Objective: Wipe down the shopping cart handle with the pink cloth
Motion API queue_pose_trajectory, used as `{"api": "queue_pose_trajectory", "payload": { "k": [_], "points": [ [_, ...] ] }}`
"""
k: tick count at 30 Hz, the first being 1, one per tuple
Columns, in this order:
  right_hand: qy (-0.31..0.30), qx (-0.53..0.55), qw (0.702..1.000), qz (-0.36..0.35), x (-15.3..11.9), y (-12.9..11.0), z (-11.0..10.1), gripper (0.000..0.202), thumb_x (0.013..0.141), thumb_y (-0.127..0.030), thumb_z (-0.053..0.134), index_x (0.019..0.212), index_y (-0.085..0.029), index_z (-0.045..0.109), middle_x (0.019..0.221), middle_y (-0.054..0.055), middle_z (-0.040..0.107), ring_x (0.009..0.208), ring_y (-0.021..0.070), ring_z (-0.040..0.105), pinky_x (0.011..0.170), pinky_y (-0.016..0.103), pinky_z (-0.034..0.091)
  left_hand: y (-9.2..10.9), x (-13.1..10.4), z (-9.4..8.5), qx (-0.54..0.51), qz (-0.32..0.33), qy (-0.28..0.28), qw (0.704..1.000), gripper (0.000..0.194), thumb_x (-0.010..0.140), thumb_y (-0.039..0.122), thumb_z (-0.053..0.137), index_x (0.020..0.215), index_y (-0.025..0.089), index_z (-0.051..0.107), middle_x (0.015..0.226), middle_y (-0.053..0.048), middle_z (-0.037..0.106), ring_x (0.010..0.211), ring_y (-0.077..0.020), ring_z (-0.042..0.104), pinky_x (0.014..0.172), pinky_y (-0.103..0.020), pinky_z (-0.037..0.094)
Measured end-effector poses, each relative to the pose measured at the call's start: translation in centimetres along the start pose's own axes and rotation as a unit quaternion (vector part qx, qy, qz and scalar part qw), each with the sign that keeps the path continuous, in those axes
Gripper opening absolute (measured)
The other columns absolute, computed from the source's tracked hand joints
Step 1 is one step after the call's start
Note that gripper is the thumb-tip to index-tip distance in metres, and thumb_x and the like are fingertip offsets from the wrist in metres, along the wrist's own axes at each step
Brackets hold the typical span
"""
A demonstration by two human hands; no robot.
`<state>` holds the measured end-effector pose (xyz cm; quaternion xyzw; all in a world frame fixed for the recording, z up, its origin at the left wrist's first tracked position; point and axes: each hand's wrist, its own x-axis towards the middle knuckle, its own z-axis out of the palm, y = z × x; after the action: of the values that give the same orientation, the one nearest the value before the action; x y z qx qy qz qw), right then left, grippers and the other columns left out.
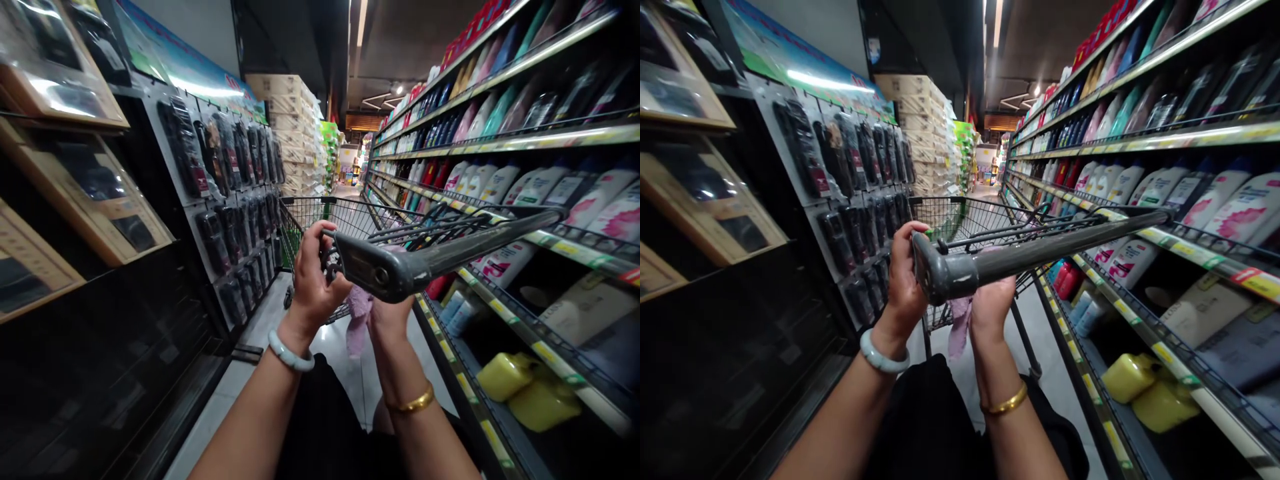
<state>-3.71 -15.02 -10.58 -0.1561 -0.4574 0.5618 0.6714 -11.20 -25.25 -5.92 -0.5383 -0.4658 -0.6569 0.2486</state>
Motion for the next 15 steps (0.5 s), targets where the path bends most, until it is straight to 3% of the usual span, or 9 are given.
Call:
{"api": "queue_pose_trajectory", "payload": {
  "k": [4,9,15],
  "points": [
    [0.014,-0.005,1.0,-0.018,-0.5,-0.6,0.8,0.048,0.075,-0.037,0.081,0.118,-0.019,0.069,0.124,0.011,0.076,0.113,0.0229,0.07,0.109,0.044,0.055,-0.1,0.1,-0.5,-0.011,-0.007,0.002,1.0,0.055,0.094,0.061,0.063,0.138,0.029,0.052,0.11,-0.003,0.055,0.089,-0.0173,0.052,0.082,-0.032,0.05],
    [-0.048,-0.081,0.993,0.075,-1.3,1.6,-0.4,0.046,0.075,-0.037,0.078,0.115,-0.015,0.073,0.125,0.014,0.076,0.121,0.0282,0.069,0.115,0.051,0.05,-0.1,0.3,-1.3,-0.009,0.001,-0.001,1.0,0.052,0.096,0.06,0.061,0.136,0.029,0.052,0.111,-0.004,0.057,0.089,-0.0178,0.054,0.082,-0.033,0.051],
    [0.011,-0.022,0.996,-0.09,1.2,-2.1,0.5,0.037,0.083,-0.034,0.075,0.117,-0.023,0.068,0.12,0.007,0.074,0.112,0.0235,0.071,0.112,0.047,0.054,0.0,0.3,-2.1,-0.022,-0.034,-0.011,0.999,0.052,0.096,0.06,0.061,0.136,0.028,0.052,0.104,-0.003,0.056,0.088,-0.0185,0.054,0.081,-0.033,0.051]
  ]
}}
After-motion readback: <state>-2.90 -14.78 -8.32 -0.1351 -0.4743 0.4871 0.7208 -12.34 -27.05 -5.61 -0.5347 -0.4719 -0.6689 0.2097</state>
